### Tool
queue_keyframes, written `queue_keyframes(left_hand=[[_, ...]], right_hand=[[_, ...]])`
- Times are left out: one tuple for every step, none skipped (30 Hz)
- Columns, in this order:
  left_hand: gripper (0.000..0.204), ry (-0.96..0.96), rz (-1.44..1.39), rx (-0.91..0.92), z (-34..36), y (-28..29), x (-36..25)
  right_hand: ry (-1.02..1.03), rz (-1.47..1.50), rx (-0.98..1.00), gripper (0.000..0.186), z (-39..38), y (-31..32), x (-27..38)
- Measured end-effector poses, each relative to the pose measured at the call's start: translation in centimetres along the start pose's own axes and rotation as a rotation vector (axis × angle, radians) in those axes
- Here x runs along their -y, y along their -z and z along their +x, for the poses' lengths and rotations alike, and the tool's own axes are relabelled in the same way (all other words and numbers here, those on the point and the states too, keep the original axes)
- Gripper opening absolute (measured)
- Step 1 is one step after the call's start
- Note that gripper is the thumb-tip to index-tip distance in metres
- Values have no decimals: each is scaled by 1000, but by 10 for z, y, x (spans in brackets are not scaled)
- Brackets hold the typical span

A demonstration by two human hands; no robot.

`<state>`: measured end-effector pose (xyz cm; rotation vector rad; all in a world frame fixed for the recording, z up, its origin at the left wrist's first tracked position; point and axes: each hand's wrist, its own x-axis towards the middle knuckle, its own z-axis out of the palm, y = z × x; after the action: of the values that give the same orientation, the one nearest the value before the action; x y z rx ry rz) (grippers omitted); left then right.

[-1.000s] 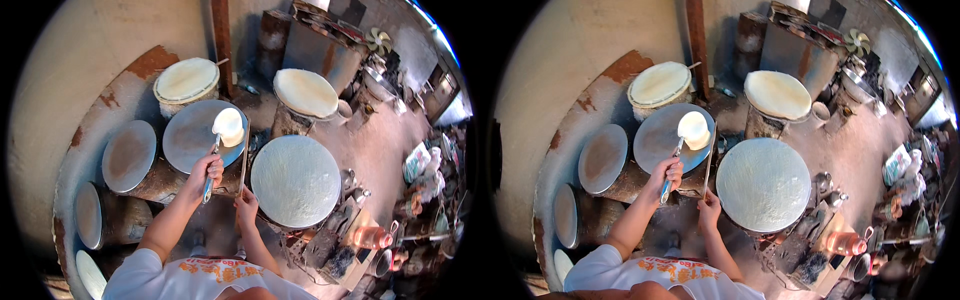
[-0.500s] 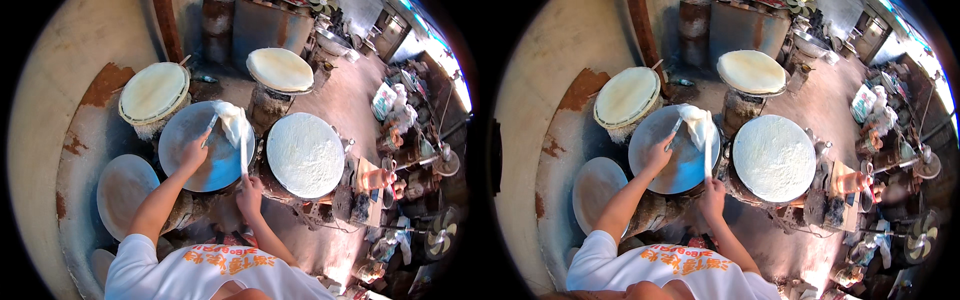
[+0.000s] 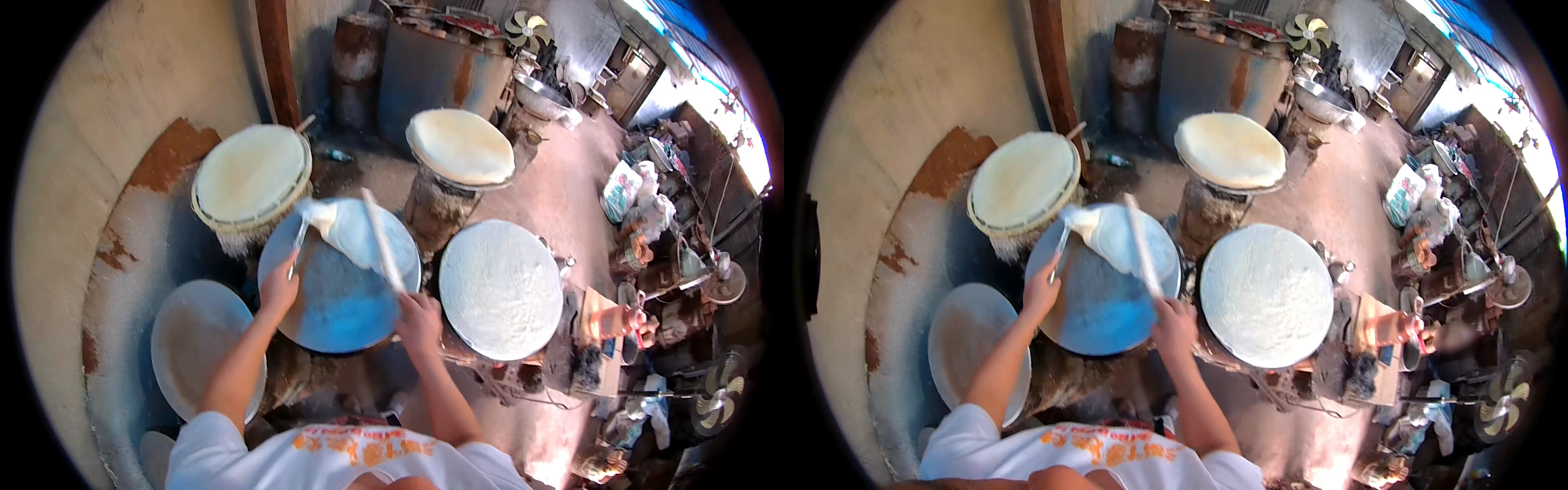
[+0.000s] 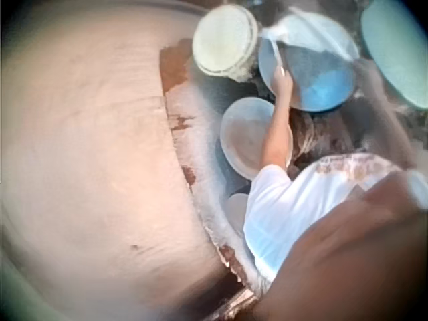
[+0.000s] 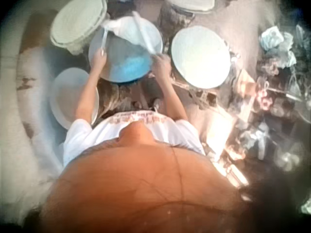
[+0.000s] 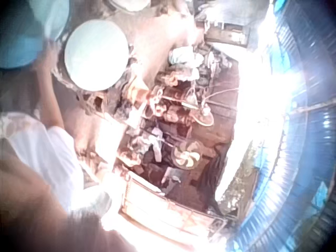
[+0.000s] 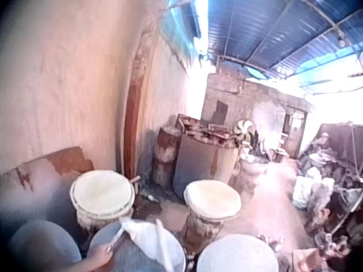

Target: The person spreads liquid batter onto multiple heated circular surfaces using a ladle and then lifts the dried thin sheets away with a long wooden stick.

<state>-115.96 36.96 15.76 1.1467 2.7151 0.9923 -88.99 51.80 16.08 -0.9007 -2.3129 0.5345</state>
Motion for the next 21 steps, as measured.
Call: queue_keyframes(left_hand=[[61,-32,22,-19,-7,8,13],[61,143,16,115,-12,20,-5],[61,176,25,147,-18,21,-5],[62,199,24,152,-23,16,-4],[62,200,16,121,-22,18,-6],[62,229,-2,117,-22,19,-8],[62,232,-12,83,-28,19,-4],[62,258,-11,96,-37,16,0],[61,280,24,96,-35,30,9],[62,313,-28,87,-42,37,1],[62,342,-13,119,-54,45,0],[62,380,-76,124,-64,51,3],[62,383,-148,91,-65,59,3],[65,276,-131,7,-80,47,29],[65,269,-144,-6,-79,49,14],[65,376,-96,74,-80,56,-9],[65,484,-39,153,-80,66,-30],[64,571,-68,194,-81,73,-42],[64,591,-67,190,-92,69,-29],[64,556,-151,103,-105,61,-8],[63,557,-192,61,-110,60,-8]], right_hand=[[-17,-10,22,43,-12,3,-9],[-69,-9,38,43,-24,3,-16],[-46,0,31,41,-27,-1,-12],[-54,65,46,39,-28,-9,-2],[-37,132,29,37,-20,-18,13],[-11,99,76,37,-9,-28,20],[28,105,80,35,5,-39,28],[85,73,88,34,12,-29,20],[142,74,84,34,24,-20,16],[152,13,23,32,21,-21,-8],[119,-2,-20,34,10,-28,-37],[95,43,51,35,3,-23,-27],[94,87,80,36,12,-13,-8],[90,154,109,36,13,-24,1],[72,209,111,37,17,-31,5],[71,205,153,39,26,-33,10],[83,217,149,39,37,-32,12],[163,214,192,40,44,-31,15],[249,207,249,41,48,-27,19],[312,221,256,39,49,-20,24],[332,220,266,39,54,-12,15]])
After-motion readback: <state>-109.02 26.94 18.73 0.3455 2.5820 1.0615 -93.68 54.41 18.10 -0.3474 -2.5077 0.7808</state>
